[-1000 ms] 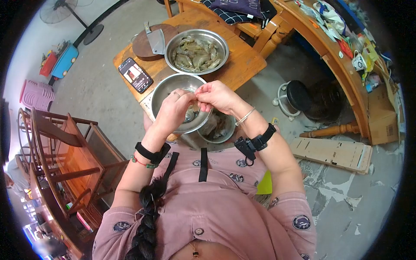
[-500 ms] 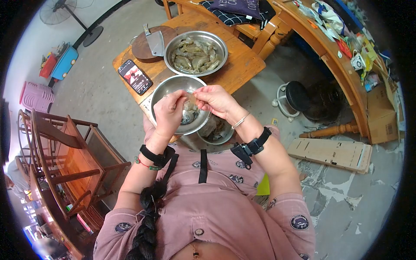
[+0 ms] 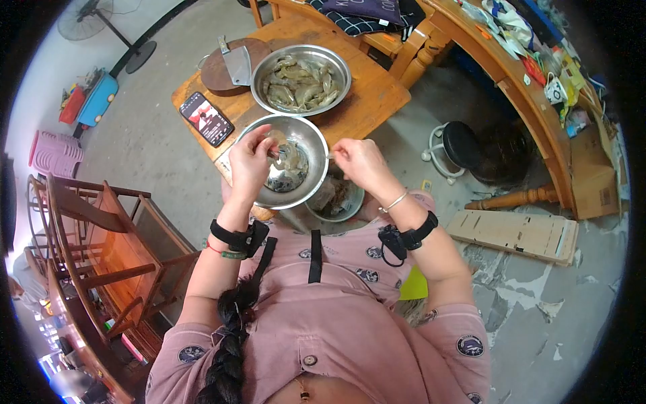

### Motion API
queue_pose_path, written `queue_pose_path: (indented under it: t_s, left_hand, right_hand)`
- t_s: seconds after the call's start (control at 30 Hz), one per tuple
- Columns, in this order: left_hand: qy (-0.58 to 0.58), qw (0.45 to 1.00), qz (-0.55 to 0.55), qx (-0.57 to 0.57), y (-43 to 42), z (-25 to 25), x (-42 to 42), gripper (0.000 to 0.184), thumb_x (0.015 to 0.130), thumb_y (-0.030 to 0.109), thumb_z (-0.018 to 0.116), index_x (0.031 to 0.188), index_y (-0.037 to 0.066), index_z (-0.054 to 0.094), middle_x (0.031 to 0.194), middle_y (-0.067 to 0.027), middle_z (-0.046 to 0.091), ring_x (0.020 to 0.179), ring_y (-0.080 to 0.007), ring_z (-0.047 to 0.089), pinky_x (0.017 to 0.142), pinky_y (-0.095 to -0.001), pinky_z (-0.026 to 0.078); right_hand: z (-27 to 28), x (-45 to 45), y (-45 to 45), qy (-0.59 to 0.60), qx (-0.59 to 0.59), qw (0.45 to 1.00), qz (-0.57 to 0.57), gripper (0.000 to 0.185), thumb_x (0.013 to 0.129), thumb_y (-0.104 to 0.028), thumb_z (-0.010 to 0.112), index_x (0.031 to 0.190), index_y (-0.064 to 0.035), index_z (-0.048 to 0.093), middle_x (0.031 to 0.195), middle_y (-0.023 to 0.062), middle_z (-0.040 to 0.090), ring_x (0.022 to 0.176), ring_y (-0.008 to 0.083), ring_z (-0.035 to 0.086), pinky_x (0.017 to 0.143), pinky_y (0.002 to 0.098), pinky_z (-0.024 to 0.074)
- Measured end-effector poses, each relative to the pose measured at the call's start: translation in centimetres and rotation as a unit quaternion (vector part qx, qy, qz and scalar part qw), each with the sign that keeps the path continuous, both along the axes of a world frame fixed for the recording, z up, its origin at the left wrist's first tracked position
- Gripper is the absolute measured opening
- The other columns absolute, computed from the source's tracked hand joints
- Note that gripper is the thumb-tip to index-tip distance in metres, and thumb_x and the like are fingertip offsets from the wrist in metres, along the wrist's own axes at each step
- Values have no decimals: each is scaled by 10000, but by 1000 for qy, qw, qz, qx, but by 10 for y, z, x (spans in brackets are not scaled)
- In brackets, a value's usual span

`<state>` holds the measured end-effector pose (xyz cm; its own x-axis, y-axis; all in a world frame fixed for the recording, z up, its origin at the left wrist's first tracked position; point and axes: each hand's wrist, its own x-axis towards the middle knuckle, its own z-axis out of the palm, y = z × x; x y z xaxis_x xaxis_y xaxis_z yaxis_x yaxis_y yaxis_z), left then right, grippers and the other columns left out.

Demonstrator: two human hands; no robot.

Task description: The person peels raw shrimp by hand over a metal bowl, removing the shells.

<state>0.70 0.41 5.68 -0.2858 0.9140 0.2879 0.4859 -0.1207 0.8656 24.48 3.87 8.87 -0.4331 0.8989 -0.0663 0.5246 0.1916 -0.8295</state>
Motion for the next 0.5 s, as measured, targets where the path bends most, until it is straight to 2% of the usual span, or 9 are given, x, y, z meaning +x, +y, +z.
queue_pose_path:
  t_s: [0.03,0.07,0.1,0.17,0.23,0.37,0.43,0.5]
  left_hand:
    - [-1,1000,-2,-1,1,-6,-3,274,891,-39,569,1162,-61,604,797,-105,675,675,-117,635,621,-243,517]
    - [-62,997,-18,-33,2,-13,-5,326,901,-54,542,1227,-62,547,804,-110,667,670,-120,626,622,-240,518]
    - [-122,990,-33,-65,1,-12,-4,380,912,-69,515,1291,-63,491,812,-116,658,665,-122,617,624,-237,518]
    - [-115,990,-46,-70,-1,-11,-3,425,914,-74,508,1333,-64,433,805,-116,656,666,-122,615,632,-236,522]
    - [-156,979,-63,-119,-4,-7,-3,355,916,-59,528,1265,-90,480,792,-105,655,665,-125,617,624,-243,523]
    - [-159,976,-67,-131,-3,-24,-6,274,918,-31,557,1182,-100,526,784,-97,656,651,-124,613,598,-239,510]
    - [-98,981,-99,-136,1,-34,-10,215,921,-8,576,1117,-95,556,779,-94,657,632,-123,606,573,-233,492]
    - [-142,973,-99,-152,1,-39,-11,200,928,-2,571,1105,-94,559,781,-93,657,631,-122,602,574,-231,488]
  right_hand:
    - [-2,9,1,-125,182,975,15,113,842,-97,636,908,-6,648,756,157,669,628,317,660,605,383,544]
    - [-4,17,-1,-145,168,975,2,102,807,-106,644,855,-17,650,809,187,660,726,395,638,692,450,525]
    - [-7,23,-2,-147,166,975,0,102,807,-106,644,855,-17,650,809,187,660,726,395,638,692,450,525]
    - [-23,32,-3,-205,209,956,0,97,825,-103,618,804,-10,637,783,198,663,756,387,649,708,451,526]
    - [-42,39,-1,-202,208,957,5,105,830,-104,604,815,-8,643,782,203,662,763,389,648,712,455,525]
    - [-69,48,3,-207,188,959,50,138,842,-108,576,877,-7,663,798,214,654,772,395,643,711,466,524]
    - [-57,41,2,-198,196,959,57,150,839,-111,578,897,-8,670,796,215,651,770,401,641,714,468,525]
    - [-40,32,2,-189,203,959,63,166,835,-114,580,917,-8,678,794,216,648,769,406,639,716,470,525]
